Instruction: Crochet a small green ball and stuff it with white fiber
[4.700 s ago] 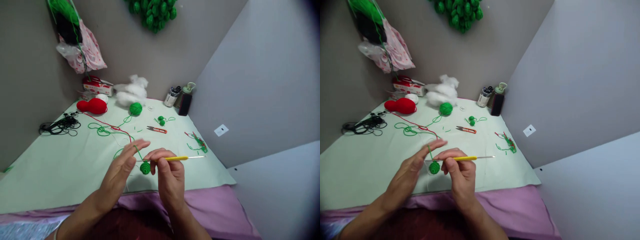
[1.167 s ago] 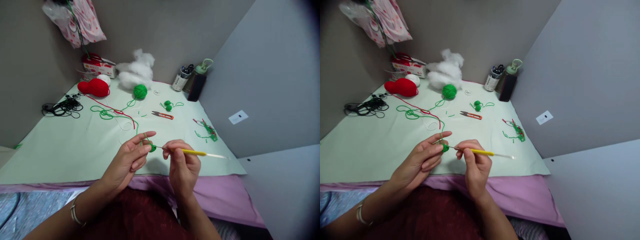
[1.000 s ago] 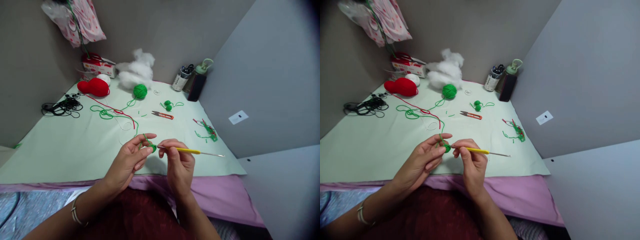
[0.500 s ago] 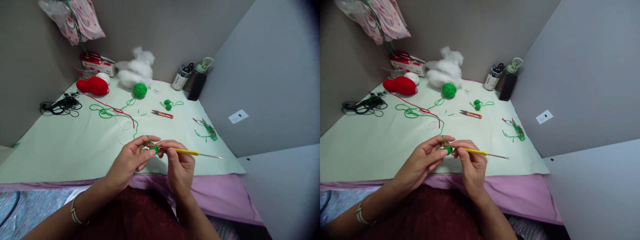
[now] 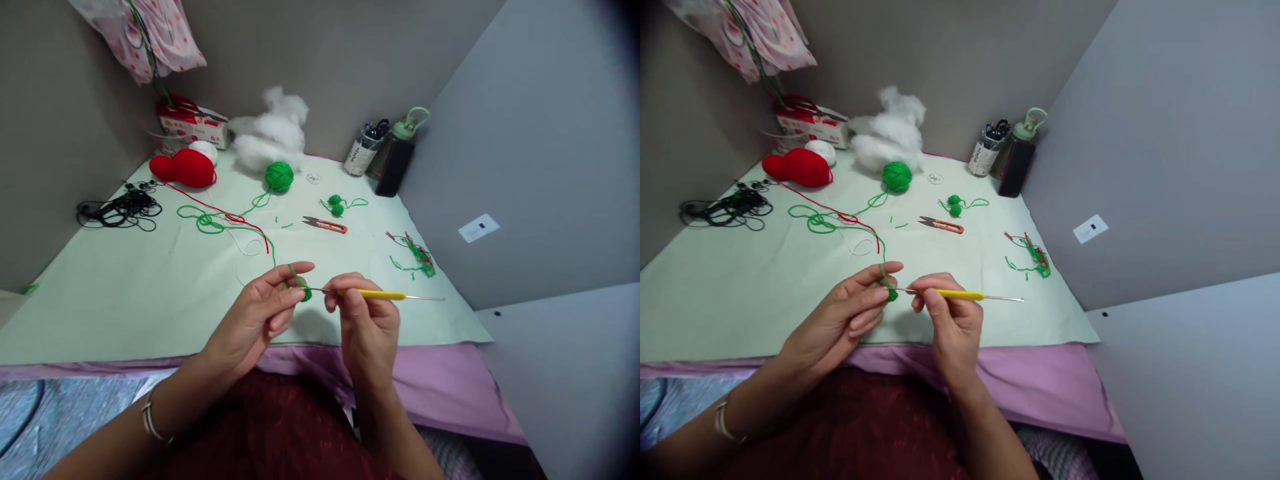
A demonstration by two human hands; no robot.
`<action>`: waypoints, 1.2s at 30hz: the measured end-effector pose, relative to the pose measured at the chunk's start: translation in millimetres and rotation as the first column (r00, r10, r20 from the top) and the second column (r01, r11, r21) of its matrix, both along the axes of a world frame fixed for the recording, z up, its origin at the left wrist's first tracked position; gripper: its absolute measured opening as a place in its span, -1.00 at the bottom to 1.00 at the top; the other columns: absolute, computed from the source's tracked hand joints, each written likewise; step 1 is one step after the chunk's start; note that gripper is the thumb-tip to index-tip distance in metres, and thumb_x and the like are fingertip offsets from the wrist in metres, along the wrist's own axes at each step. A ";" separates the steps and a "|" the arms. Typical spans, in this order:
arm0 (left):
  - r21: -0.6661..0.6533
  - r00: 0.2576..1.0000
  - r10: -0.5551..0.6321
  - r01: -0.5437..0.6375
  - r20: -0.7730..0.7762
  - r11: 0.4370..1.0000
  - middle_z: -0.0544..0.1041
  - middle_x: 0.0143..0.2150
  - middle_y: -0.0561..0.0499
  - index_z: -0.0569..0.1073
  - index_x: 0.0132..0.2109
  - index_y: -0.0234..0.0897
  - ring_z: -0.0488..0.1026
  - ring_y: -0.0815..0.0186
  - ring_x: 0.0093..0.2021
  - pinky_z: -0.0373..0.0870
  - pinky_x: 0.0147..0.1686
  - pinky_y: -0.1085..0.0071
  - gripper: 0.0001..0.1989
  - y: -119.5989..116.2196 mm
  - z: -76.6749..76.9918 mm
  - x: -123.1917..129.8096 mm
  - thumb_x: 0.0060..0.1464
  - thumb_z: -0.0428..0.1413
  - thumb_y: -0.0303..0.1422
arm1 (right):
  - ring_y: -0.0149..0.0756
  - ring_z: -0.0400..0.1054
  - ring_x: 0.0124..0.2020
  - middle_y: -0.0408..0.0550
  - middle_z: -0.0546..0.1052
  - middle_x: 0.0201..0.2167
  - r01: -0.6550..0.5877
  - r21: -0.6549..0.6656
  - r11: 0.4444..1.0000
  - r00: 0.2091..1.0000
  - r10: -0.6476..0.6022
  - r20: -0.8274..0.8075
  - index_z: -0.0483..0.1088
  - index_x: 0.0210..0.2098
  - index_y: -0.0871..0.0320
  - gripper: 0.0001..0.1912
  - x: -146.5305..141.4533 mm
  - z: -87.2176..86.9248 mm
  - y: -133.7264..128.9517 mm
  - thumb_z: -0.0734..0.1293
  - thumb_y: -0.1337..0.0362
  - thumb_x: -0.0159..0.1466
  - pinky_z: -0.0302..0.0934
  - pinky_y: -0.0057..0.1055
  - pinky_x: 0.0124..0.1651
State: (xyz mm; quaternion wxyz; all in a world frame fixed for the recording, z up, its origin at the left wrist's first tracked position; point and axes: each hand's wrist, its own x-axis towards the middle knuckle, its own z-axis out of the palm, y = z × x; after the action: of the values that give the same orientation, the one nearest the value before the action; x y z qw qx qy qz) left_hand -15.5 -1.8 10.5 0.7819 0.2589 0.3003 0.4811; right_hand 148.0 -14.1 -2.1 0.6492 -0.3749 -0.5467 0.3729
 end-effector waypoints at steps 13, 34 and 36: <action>0.134 0.985 0.049 -0.027 -0.168 0.991 0.52 -0.25 0.10 0.71 -0.03 -0.12 0.23 0.67 -0.62 0.13 -0.60 0.60 -0.77 -6.5 -3.0 0.3 0.15 0.36 -0.36 | -0.43 0.48 -0.37 -0.12 0.64 -0.28 -0.153 -0.120 0.981 0.973 0.128 -0.194 0.58 -0.21 0.07 -0.76 -0.5 1.3 2.4 0.27 0.24 0.50 0.39 -0.42 -0.24; 0.004 0.999 0.027 -0.027 -0.044 1.000 0.35 -0.47 0.21 0.62 0.09 -0.22 0.03 0.68 -0.67 -0.04 -0.67 0.66 -0.62 -3.5 -0.7 -2.6 0.11 0.37 -0.42 | -0.35 0.42 -0.38 -0.11 0.57 -0.32 0.029 0.038 0.999 0.999 -0.030 0.034 0.58 -0.18 0.03 -0.75 -8.1 -4.8 -0.9 0.25 0.33 0.49 0.35 -0.35 -0.31; 0.047 0.995 0.032 -0.027 -0.098 0.998 0.44 -0.35 0.15 0.61 0.10 -0.17 0.10 0.69 -0.67 -0.02 -0.68 0.64 -0.61 -5.5 -1.3 0.3 0.11 0.38 -0.39 | -0.34 0.44 -0.33 -0.10 0.61 -0.27 -0.008 0.015 1.000 0.999 0.007 0.045 0.59 -0.18 0.02 -0.78 -9.8 -2.7 0.3 0.29 0.32 0.47 0.36 -0.34 -0.26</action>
State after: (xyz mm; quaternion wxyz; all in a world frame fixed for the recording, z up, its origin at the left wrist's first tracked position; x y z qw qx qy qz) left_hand -15.3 -7.3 9.2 0.7526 0.2958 0.3313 0.4861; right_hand 138.1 -13.8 -4.8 0.6382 -0.3763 -0.5652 0.3628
